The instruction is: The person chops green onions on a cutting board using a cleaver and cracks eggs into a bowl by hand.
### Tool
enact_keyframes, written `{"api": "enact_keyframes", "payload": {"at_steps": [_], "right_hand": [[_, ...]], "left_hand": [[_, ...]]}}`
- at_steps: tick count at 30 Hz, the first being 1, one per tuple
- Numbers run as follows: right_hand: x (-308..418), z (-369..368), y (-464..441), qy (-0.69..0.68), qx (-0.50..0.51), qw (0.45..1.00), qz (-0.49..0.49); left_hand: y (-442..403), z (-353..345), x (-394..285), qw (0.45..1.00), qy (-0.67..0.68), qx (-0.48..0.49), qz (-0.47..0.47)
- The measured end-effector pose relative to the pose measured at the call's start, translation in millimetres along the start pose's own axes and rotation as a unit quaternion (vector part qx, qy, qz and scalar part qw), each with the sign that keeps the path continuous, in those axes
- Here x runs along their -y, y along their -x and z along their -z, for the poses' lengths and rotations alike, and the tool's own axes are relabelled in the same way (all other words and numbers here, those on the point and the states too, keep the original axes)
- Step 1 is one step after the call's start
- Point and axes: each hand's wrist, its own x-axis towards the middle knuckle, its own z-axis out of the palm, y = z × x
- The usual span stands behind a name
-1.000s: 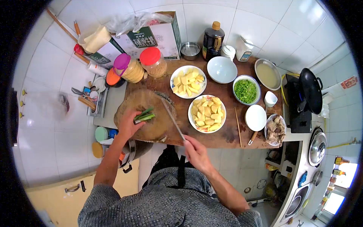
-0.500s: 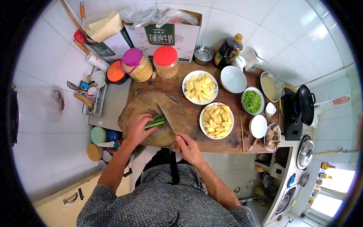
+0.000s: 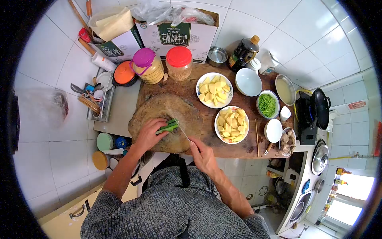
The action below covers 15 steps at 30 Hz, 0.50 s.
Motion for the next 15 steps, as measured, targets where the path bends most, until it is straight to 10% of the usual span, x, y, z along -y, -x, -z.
{"api": "enact_keyframes", "payload": {"at_steps": [15], "right_hand": [[-13.0, -17.1, -31.7, 0.099, -0.007, 0.993, 0.069]], "left_hand": [[-15.4, -1.1, -3.0, 0.995, -0.045, 0.093, -0.005]]}}
